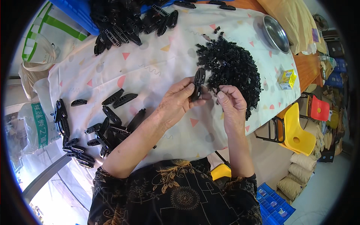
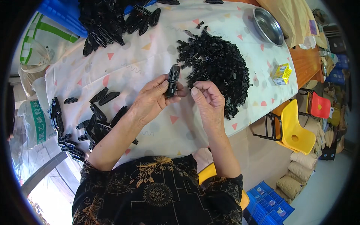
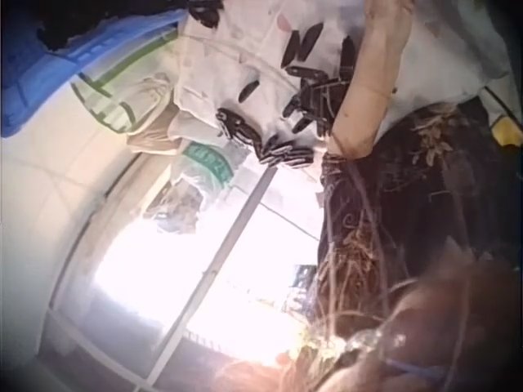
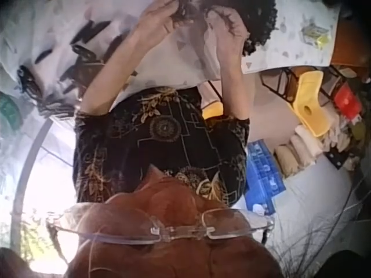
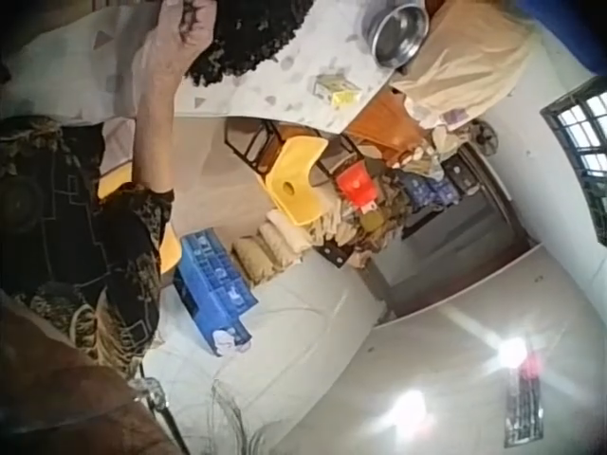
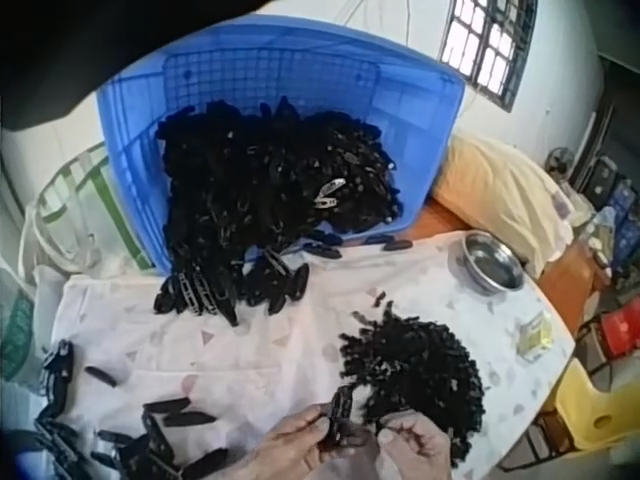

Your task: Manually assembling small black plastic components and sorting them into containers at a workstation.

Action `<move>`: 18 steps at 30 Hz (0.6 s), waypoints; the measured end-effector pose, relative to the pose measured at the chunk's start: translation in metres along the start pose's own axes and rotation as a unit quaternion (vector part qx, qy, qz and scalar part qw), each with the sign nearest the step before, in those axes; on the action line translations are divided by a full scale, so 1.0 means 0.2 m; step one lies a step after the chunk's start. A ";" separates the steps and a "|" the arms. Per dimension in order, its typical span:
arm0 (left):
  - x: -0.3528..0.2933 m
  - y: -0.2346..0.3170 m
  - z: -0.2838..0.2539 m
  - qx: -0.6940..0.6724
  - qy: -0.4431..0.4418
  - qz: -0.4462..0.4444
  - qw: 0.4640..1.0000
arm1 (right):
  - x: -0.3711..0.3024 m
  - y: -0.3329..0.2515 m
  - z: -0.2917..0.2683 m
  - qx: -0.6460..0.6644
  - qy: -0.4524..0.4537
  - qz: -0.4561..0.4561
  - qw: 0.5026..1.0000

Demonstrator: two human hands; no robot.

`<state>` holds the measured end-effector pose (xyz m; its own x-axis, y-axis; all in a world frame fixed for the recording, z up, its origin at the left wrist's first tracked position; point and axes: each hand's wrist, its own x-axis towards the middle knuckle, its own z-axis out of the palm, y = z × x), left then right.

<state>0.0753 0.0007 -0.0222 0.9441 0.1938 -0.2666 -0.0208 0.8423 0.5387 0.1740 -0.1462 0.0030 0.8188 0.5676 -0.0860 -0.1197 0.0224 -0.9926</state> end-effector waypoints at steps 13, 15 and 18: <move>-0.12 0.01 -0.01 0.202 0.017 0.006 0.979 | 0.09 -0.28 0.10 -0.534 -0.277 -0.352 0.717; -0.14 0.01 -0.02 0.238 0.022 0.009 0.971 | 0.09 -0.30 0.12 -0.551 -0.309 -0.351 0.691; -0.16 -0.01 -0.03 0.332 0.028 0.035 0.942 | 0.10 -0.30 0.14 -0.565 -0.344 -0.347 0.665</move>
<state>0.0437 -0.0033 -0.0201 0.9287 0.2796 -0.2436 0.1454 0.3298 0.9328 0.1816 -0.1132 0.0639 -0.0411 0.9940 0.1011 0.9692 0.0642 -0.2379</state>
